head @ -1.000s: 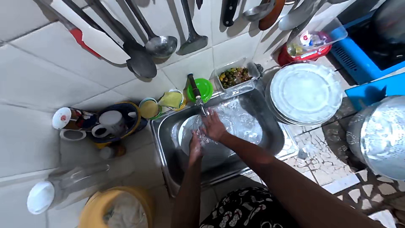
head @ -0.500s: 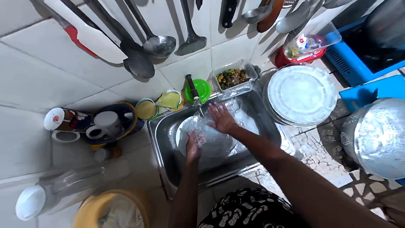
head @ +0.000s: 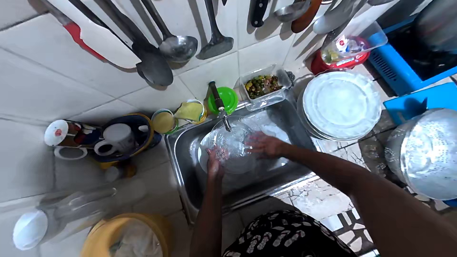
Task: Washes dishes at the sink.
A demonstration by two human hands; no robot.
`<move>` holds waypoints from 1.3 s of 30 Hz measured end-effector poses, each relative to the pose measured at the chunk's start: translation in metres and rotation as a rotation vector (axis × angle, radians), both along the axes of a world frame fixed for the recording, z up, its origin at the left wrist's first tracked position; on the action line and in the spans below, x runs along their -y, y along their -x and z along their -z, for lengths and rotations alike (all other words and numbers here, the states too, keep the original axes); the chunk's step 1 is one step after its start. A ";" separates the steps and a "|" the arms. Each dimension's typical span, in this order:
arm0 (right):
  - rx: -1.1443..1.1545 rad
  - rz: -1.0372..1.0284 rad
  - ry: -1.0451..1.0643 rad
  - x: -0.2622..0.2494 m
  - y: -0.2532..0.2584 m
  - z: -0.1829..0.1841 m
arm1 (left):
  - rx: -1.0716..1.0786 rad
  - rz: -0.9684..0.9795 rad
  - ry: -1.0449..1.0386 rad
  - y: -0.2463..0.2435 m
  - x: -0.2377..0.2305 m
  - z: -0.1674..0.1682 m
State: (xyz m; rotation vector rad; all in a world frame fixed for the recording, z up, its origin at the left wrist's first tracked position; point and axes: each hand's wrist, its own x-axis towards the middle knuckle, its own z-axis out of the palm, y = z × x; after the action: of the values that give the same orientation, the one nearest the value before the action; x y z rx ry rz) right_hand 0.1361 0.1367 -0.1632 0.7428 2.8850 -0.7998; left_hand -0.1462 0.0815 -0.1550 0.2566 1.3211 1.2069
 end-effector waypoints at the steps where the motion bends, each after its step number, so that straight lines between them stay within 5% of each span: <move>1: 0.027 0.052 -0.064 -0.013 -0.002 0.003 | -0.009 0.010 0.003 0.000 0.000 0.001; 4: 0.010 0.294 -0.313 -0.038 0.029 0.008 | 0.020 0.043 -0.001 -0.007 -0.001 0.002; 7: -0.023 0.530 -0.308 -0.038 0.092 0.008 | 0.050 0.073 0.006 -0.019 -0.004 -0.001; 12: -0.088 0.319 0.066 0.014 0.139 -0.002 | 0.040 0.054 0.028 -0.026 -0.012 0.001; 17: -0.010 0.036 0.075 0.051 0.057 -0.008 | 0.185 0.099 0.070 -0.017 -0.028 0.003; 23: 0.058 0.092 -0.289 0.027 -0.063 -0.041 | 0.036 0.383 0.142 -0.017 -0.062 -0.005; 30: -0.255 0.017 -0.505 0.061 -0.050 -0.130 | -0.139 0.729 -0.055 -0.048 -0.096 -0.014; 34: -0.390 0.380 -0.300 0.068 -0.042 -0.173 | 0.037 0.977 -0.220 -0.058 -0.090 -0.004; 36: -0.462 0.692 -0.044 0.065 -0.048 -0.181 | 0.300 0.793 -0.077 -0.065 -0.076 -0.012; 39: -0.609 1.213 0.456 0.052 -0.058 -0.173 | 0.275 0.769 0.011 -0.060 -0.061 -0.032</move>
State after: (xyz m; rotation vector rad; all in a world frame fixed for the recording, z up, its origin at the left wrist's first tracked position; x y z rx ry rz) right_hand 0.1945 0.0849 0.0099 2.5259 2.1286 -1.9215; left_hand -0.0863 0.1430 -0.1235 0.5146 0.8562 0.5539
